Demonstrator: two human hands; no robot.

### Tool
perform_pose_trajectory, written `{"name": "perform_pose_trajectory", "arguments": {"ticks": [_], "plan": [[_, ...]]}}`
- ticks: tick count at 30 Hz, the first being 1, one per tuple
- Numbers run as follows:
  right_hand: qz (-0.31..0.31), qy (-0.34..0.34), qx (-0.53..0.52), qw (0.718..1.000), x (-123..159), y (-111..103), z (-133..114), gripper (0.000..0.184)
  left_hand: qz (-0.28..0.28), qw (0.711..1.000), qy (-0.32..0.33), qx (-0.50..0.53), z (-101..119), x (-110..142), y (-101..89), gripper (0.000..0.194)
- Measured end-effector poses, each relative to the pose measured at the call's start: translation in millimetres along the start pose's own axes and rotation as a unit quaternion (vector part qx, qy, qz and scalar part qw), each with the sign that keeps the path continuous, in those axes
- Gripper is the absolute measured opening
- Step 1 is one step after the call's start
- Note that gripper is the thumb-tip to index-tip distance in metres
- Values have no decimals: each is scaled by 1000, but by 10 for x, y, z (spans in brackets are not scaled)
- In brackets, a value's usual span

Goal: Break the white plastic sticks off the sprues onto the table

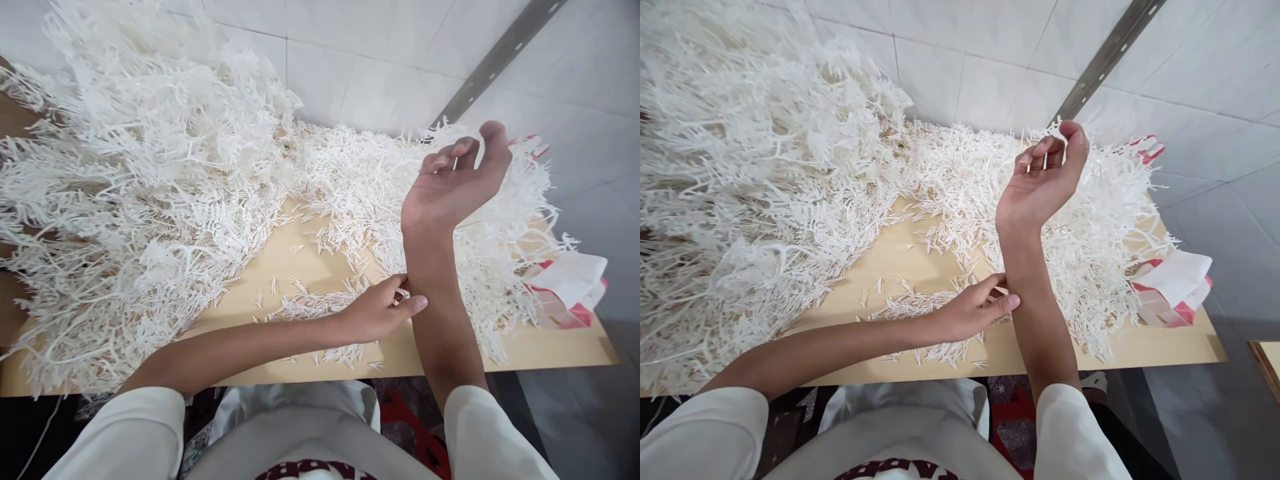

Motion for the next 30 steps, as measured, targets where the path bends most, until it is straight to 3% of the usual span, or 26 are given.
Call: {"name": "perform_pose_trajectory", "arguments": {"ticks": [3, 5, 6, 8, 9, 10, 13, 16, 18, 20, 23, 25, 28, 30], "plan": [[-16, 3, -36, 999, 74, 74, -108, 31, 57, 998, -10, 28, -203, 1, -45, 29], [-28, 11, -65, 997, 143, 138, -167, 23, 41, 998, -44, 31, -275, -30, -85, 23], [-35, 13, -71, 997, 178, 173, -198, 20, 7, 998, -58, 12, -265, -50, -97, 21], [-55, 4, -49, 997, 235, 250, -264, 18, -125, 985, -35, -113, -114, -85, -97, 13], [-71, -3, -24, 997, 254, 296, -286, 18, -176, 962, -12, -210, -17, -95, -158, 10], [-95, -6, 12, 995, 268, 356, -284, 19, -182, 936, 16, -301, 108, -124, -297, 15], [-204, 39, 144, 967, 307, 579, -62, 21, -47, 878, 91, -468, 582, -220, -930, 26], [-302, 47, 294, 906, 406, 724, 239, 23, 65, 813, 94, -571, 889, -201, -1500, 28], [-373, 22, 377, 848, 527, 800, 415, 25, 151, 764, 103, -619, 1085, -121, -1829, 33], [-470, 24, 431, 770, 715, 853, 618, 36, 242, 724, 111, -637, 1244, 0, -2127, 47], [-576, 60, 474, 663, 958, 833, 799, 41, 325, 694, 53, -640, 1259, 122, -2533, 50], [-576, 62, 500, 643, 981, 818, 726, 36, 334, 690, 7, -642, 1196, 129, -2704, 39], [-554, 28, 488, 674, 994, 874, 306, 28, 294, 697, 25, -654, 1190, 48, -2686, 25], [-632, 27, 402, 662, 1232, 942, -64, 26, 275, 714, 72, -640, 1262, 18, -2581, 22]]}}
Point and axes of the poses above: each hand's wrist, its own x-axis away from the middle knuckle, its own y-axis out of the palm, z = x × y, the point moved 9 cm from there along -x, towards the middle knuckle, and after that the axes turned 10 degrees about y, right-handed, at the moved point
